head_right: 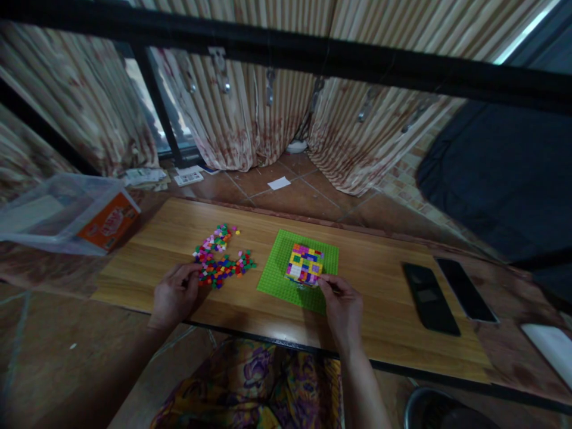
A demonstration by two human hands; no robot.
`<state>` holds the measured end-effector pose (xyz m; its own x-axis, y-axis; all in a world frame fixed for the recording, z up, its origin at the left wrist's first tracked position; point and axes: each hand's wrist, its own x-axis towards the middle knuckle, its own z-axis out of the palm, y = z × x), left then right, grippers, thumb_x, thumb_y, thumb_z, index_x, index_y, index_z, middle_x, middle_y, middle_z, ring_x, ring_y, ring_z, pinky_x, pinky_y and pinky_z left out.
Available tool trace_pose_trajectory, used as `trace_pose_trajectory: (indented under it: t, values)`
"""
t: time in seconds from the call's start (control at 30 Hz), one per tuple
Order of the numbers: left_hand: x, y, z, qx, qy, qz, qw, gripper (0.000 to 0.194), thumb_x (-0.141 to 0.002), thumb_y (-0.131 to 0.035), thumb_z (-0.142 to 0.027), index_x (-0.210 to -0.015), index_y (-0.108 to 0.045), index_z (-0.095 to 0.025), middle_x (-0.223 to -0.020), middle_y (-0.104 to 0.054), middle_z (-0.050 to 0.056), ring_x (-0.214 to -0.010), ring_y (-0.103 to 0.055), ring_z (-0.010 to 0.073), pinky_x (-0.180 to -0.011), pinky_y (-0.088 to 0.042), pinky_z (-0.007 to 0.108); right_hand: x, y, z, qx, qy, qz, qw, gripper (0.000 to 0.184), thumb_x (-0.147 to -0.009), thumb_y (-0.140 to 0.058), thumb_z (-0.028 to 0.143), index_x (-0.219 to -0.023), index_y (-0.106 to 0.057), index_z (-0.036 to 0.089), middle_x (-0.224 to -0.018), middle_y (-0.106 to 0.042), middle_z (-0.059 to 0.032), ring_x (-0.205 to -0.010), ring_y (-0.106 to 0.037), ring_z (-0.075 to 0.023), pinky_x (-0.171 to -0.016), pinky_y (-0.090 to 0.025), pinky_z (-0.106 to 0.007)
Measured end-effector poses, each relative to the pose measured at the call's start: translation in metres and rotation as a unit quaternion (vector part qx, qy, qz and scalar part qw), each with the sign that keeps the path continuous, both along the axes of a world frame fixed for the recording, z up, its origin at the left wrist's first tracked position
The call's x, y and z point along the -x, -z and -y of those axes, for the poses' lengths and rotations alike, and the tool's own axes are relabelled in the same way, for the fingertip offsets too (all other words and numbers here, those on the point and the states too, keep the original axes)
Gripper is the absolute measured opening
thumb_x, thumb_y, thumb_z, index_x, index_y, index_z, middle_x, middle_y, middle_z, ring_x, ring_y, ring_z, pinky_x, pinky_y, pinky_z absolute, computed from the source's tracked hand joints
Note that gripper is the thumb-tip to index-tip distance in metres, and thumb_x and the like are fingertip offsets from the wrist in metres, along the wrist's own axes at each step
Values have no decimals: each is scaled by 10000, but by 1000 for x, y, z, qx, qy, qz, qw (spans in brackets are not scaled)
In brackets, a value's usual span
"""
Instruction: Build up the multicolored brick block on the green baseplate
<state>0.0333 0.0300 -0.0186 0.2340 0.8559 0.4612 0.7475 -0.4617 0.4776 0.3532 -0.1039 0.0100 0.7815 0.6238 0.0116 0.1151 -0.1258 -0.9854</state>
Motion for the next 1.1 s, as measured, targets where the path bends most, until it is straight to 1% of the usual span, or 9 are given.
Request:
trace_pose_trajectory:
  t: [0.13, 0.23, 0.3, 0.57, 0.7, 0.83, 0.9, 1.0, 1.1]
  values:
    - [0, 1, -1, 0, -2, -4, 1000, 214, -894, -457, -243, -913, -666, -198, -882, -685, 54, -801, -635, 191, -752, -499, 294, -2, -4, -5, -13, -1, -72, 997, 276, -538, -846, 353, -735, -741, 191, -729, -719, -8, -693, -634, -142, -681, -505, -276]
    - [0, 2, -1, -3, -7, -7, 1000, 214, -889, -461, -237, -914, -670, -199, -876, -685, 50, -800, -638, 187, -758, -499, 290, -7, -5, -8, -8, -9, -151, 988, 302, -480, -878, 315, -720, -737, 199, -704, -706, 4, -640, -609, -115, -573, -471, -217]
    - [0, 2, 0, -5, -9, -8, 1000, 214, -888, -464, -234, -913, -673, -198, -877, -686, 51, -802, -639, 186, -760, -500, 288, -11, -4, -9, 2, -15, -185, 983, 318, -448, -892, 299, -706, -736, 197, -698, -701, 4, -615, -597, -105, -517, -443, -192]
    - [0, 2, 0, -2, -3, -4, 1000, 221, -894, -461, -238, -916, -676, -191, -900, -693, 59, -819, -642, 193, -770, -506, 297, -16, -4, -14, 5, -29, -237, 971, 336, -409, -905, 263, -683, -727, 184, -678, -691, 2, -572, -597, -101, -481, -467, -187]
    - [0, 2, -1, 3, -6, 0, 1000, 223, -888, -459, -239, -915, -676, -193, -900, -693, 56, -822, -643, 194, -773, -509, 298, -16, -6, -16, 12, -50, -270, 962, 350, -396, -909, 247, -679, -720, 168, -666, -691, -1, -560, -597, -96, -483, -473, -185]
    - [0, 2, -1, 7, -6, 8, 1000, 231, -884, -451, -236, -918, -676, -198, -897, -692, 56, -838, -644, 196, -789, -512, 301, -18, -8, -8, 3, -53, -280, 959, 331, -434, -905, 276, -679, -713, 164, -619, -651, 25, -528, -565, -68, -479, -465, -165]
    - [0, 3, 0, 7, -5, 10, 1000, 231, -884, -452, -236, -923, -677, -199, -891, -689, 56, -845, -645, 197, -797, -512, 302, -19, -8, -1, -30, -29, -276, 960, 313, -468, -892, 301, -685, -704, 174, -644, -647, 35, -542, -564, -62, -486, -466, -159]
    - [0, 4, 0, 7, -5, 16, 1000, 223, -880, -461, -233, -924, -677, -199, -895, -688, 58, -848, -646, 199, -800, -513, 302, -19, -8, 10, -85, 28, -250, 964, 296, -490, -873, 307, -681, -687, 178, -679, -645, 36, -558, -559, -63, -482, -451, -158]
    - [0, 5, 0, 10, -5, 21, 1000, 218, -875, -467, -229, -926, -677, -199, -906, -689, 61, -858, -646, 203, -807, -515, 310, -5, -11, 16, -91, 48, -201, 974, 268, -530, -854, 315, -675, -675, 178, -644, -616, 45, -546, -530, -61, -486, -424, -166]
